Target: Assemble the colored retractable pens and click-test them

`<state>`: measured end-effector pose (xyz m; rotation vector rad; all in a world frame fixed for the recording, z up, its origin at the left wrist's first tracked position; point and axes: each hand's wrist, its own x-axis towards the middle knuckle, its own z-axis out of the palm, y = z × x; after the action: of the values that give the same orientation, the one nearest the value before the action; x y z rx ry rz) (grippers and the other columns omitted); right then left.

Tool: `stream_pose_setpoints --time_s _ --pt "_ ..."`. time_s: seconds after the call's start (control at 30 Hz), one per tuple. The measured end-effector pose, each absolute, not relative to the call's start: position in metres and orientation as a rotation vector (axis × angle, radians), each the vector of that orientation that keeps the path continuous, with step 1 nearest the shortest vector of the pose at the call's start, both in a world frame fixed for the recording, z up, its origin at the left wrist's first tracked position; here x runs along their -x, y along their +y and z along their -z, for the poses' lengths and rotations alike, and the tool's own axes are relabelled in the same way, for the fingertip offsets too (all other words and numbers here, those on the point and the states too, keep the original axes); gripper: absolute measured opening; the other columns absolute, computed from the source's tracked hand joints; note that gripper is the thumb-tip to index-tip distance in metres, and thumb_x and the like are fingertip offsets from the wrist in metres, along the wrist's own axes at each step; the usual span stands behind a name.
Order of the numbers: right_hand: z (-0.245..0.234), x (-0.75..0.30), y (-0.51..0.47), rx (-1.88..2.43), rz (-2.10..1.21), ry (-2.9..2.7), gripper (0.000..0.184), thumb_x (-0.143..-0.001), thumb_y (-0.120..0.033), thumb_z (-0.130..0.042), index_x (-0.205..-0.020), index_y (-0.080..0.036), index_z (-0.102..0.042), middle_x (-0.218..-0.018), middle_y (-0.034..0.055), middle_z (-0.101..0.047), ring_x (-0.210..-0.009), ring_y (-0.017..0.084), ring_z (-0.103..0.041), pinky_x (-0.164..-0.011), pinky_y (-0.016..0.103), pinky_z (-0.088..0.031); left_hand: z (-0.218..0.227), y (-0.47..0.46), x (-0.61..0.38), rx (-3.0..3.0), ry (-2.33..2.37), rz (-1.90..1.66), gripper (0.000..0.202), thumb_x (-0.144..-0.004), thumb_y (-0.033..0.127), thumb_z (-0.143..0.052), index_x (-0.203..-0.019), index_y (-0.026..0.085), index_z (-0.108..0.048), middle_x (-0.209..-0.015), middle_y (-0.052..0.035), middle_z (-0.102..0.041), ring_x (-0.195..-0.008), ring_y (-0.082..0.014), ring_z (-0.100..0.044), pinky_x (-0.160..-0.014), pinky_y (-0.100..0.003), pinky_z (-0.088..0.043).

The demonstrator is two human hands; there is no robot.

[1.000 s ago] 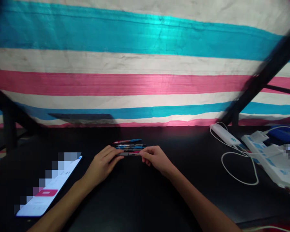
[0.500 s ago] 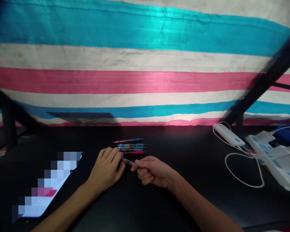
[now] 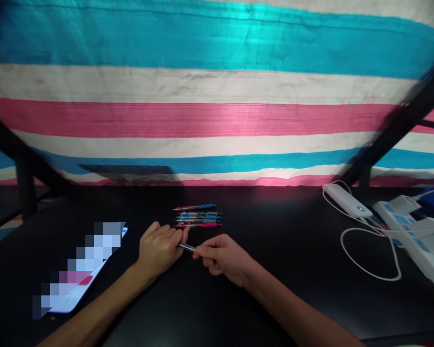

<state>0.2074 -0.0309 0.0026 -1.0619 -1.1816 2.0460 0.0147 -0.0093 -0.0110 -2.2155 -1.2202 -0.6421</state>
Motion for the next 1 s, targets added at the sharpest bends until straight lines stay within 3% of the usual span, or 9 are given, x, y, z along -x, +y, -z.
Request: stream_pose_setpoints --time_s 0.1,0.2,0.37,0.47,0.6,0.7,0.77,0.87,1.0 --pt "-0.003 -0.209 -0.029 1.182 -1.395 -1.684 0.026 -0.081 -0.038 -0.064 -0.073 -0.014 -0.070 -0.054 -0.0013 -0.051 -0.048 0.008 -0.041 -0.048 0.023 -0.029 0.013 -0.008 -0.015 2.306 -1.364 0.544 0.041 -0.091 0.027 -0.043 -0.055 0.020 -0.060 -0.049 -0.0031 -0.062 -0.051 -0.0168 -0.059 -0.057 -0.032 -0.033" --pt "0.002 -0.216 -0.023 1.069 -0.801 -2.020 0.022 -0.085 -0.035 -0.060 -0.094 -0.020 -0.073 -0.076 0.0048 -0.067 -0.067 0.016 -0.057 -0.065 0.028 -0.042 0.010 -0.009 -0.016 2.388 -1.505 0.431 0.039 -0.091 0.031 -0.042 -0.062 0.019 -0.065 -0.055 -0.0052 -0.067 -0.051 -0.0189 -0.061 -0.055 -0.030 -0.036" --pt "0.004 -0.223 -0.021 0.839 -0.395 -2.201 0.026 -0.092 -0.023 -0.048 -0.106 -0.024 -0.071 -0.090 0.0096 -0.068 -0.079 0.019 -0.058 -0.072 0.033 -0.047 0.001 -0.014 -0.017 2.519 -1.685 0.313 0.034 -0.090 0.033 -0.042 -0.070 0.021 -0.067 -0.058 -0.0055 -0.068 -0.054 -0.0230 -0.065 -0.049 -0.027 -0.034" --pt "-0.001 -0.222 -0.023 0.792 -0.426 -2.204 0.026 -0.092 -0.020 -0.047 -0.102 -0.025 -0.071 -0.095 0.0098 -0.067 -0.084 0.020 -0.058 -0.078 0.034 -0.047 -0.001 -0.015 -0.016 2.555 -1.701 0.333 0.033 -0.090 0.031 -0.041 -0.070 0.021 -0.066 -0.060 -0.0048 -0.068 -0.055 -0.0214 -0.065 -0.048 -0.026 -0.034" --pt "-0.004 -0.219 -0.024 0.989 -0.647 -2.051 0.036 -0.079 -0.038 -0.067 -0.112 -0.023 -0.066 -0.087 0.0066 -0.068 -0.075 0.018 -0.060 -0.068 0.029 -0.047 -0.001 -0.014 -0.013 2.480 -1.700 0.352 0.030 -0.089 0.031 -0.043 -0.070 0.022 -0.064 -0.061 -0.0037 -0.068 -0.054 -0.0209 -0.064 -0.049 -0.027 -0.035" --pt "-0.001 -0.217 -0.022 1.173 -0.897 -1.933 0.030 -0.087 -0.044 -0.055 -0.081 -0.018 -0.070 -0.059 0.0010 -0.062 -0.050 0.012 -0.053 -0.053 0.024 -0.040 0.000 -0.014 -0.012 2.433 -1.668 0.374 0.028 -0.089 0.032 -0.044 -0.070 0.021 -0.062 -0.061 -0.0043 -0.068 -0.055 -0.0228 -0.063 -0.055 -0.031 -0.040" --pt "0.000 -0.217 -0.020 1.217 -1.042 -1.873 0.045 -0.091 -0.043 -0.048 -0.058 -0.017 -0.063 -0.050 0.0008 -0.057 -0.046 0.011 -0.050 -0.050 0.023 -0.037 0.000 -0.013 -0.012 2.458 -1.642 0.437 0.025 -0.089 0.031 -0.044 -0.072 0.020 -0.060 -0.064 -0.0045 -0.068 -0.059 -0.0233 -0.063 -0.061 -0.034 -0.043" --pt "0.000 -0.219 -0.014 1.217 -1.213 -1.683 0.038 -0.086 -0.044 -0.054 -0.061 -0.016 -0.061 -0.053 0.0011 -0.058 -0.047 0.011 -0.050 -0.048 0.022 -0.037 0.001 -0.012 -0.010 2.535 -1.645 0.662 0.014 -0.086 0.030 -0.050 -0.090 0.019 -0.058 -0.072 -0.0039 -0.067 -0.064 -0.0217 -0.062 -0.067 -0.036 -0.045" --pt "-0.003 -0.232 -0.003 1.208 -1.277 -1.454 0.037 -0.084 -0.045 -0.057 -0.063 -0.015 -0.061 -0.053 0.0001 -0.056 -0.046 0.010 -0.047 -0.046 0.022 -0.035 -0.002 -0.009 -0.004 2.615 -1.638 1.215 0.036 -0.085 0.029 -0.056 -0.119 0.019 -0.047 -0.089 -0.0043 -0.065 -0.073 -0.0174 -0.062 -0.071 -0.032 -0.049"
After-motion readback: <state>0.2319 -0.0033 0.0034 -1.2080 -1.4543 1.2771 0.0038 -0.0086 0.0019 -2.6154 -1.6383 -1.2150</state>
